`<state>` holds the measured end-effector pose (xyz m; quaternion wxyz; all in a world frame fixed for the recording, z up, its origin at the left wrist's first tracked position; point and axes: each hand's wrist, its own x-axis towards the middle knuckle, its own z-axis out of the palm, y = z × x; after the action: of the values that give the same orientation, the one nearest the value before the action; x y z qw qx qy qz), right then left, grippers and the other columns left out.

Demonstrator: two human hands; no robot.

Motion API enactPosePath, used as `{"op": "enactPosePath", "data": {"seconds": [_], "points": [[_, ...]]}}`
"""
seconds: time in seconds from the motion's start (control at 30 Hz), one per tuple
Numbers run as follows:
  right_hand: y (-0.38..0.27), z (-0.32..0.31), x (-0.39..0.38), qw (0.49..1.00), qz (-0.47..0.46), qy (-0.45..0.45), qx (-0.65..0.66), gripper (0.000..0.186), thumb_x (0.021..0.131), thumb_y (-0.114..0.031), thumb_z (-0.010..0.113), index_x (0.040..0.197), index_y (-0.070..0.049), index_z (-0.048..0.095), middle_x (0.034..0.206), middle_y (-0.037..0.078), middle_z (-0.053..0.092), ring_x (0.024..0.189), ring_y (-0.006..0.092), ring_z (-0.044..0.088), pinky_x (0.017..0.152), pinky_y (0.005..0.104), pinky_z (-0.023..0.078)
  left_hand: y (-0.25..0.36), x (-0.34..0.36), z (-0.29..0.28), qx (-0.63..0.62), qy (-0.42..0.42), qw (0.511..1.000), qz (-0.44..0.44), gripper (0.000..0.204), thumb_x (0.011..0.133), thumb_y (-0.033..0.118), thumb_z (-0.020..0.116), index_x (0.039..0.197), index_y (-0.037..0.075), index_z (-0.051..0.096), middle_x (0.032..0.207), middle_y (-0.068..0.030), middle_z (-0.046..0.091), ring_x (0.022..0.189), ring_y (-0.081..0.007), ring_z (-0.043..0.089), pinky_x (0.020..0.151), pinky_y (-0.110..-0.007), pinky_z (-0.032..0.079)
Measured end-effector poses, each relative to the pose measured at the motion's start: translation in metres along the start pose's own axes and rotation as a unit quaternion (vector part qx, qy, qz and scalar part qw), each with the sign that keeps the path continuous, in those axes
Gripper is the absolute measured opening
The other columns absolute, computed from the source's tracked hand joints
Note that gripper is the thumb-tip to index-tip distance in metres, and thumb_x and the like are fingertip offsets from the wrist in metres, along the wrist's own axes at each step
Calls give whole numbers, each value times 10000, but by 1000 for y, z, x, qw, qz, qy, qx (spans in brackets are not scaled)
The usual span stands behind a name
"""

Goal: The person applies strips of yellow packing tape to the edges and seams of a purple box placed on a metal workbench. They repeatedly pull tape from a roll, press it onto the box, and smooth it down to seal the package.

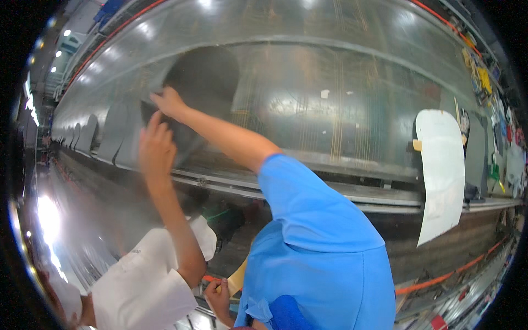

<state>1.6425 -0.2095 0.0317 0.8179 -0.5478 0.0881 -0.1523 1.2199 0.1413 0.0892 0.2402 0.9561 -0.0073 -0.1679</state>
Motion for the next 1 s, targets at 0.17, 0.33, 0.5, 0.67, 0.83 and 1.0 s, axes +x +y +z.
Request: {"op": "enactPosePath", "data": {"seconds": [0.17,0.33,0.5,0.67,0.83,1.0], "points": [[-43,4,108,971,-224,82,37,543,894,-192,662,1374,-14,482,1244,137,635,1154,251,589,990,365,451,16,12,-5,5,-29,996,-80,321,886,214,724,736,-54,632,597,-74,568,568,-130,510,556,-322,416],[-107,-2,188,970,-116,59,206,652,846,-218,739,1389,-6,446,1288,162,601,1189,250,563,1010,378,440,10,6,-2,3,-62,987,-152,288,862,235,751,817,-38,675,679,-148,616,614,-236,543,609,-377,451],[-49,-21,232,945,-77,80,307,642,825,-298,771,1304,57,534,1134,149,645,1071,245,604,937,385,490,26,-15,21,-37,-28,983,-178,264,874,215,736,820,-35,671,684,-156,618,624,-215,540,596,-384,441],[93,-120,102,952,-124,205,-189,750,847,-364,749,1414,45,477,1420,265,511,1310,340,506,1079,409,404,19,13,26,-38,-44,988,-142,312,875,205,725,756,-67,631,591,-113,587,568,-111,472,534,-331,405],[94,-318,-204,635,-51,222,-738,707,942,-429,595,1453,29,424,1547,283,330,1472,413,245,1191,545,192,22,25,21,21,-53,993,-107,295,843,268,738,755,-6,674,721,-193,660,671,-361,639,640,-411,478],[71,-405,-323,547,164,193,-798,777,1001,-525,432,1570,-42,214,1644,206,125,1525,365,104,1197,581,89,18,34,33,-68,-59,995,-51,277,857,255,715,759,1,665,761,-168,677,699,-359,639,680,-431,472]]}}
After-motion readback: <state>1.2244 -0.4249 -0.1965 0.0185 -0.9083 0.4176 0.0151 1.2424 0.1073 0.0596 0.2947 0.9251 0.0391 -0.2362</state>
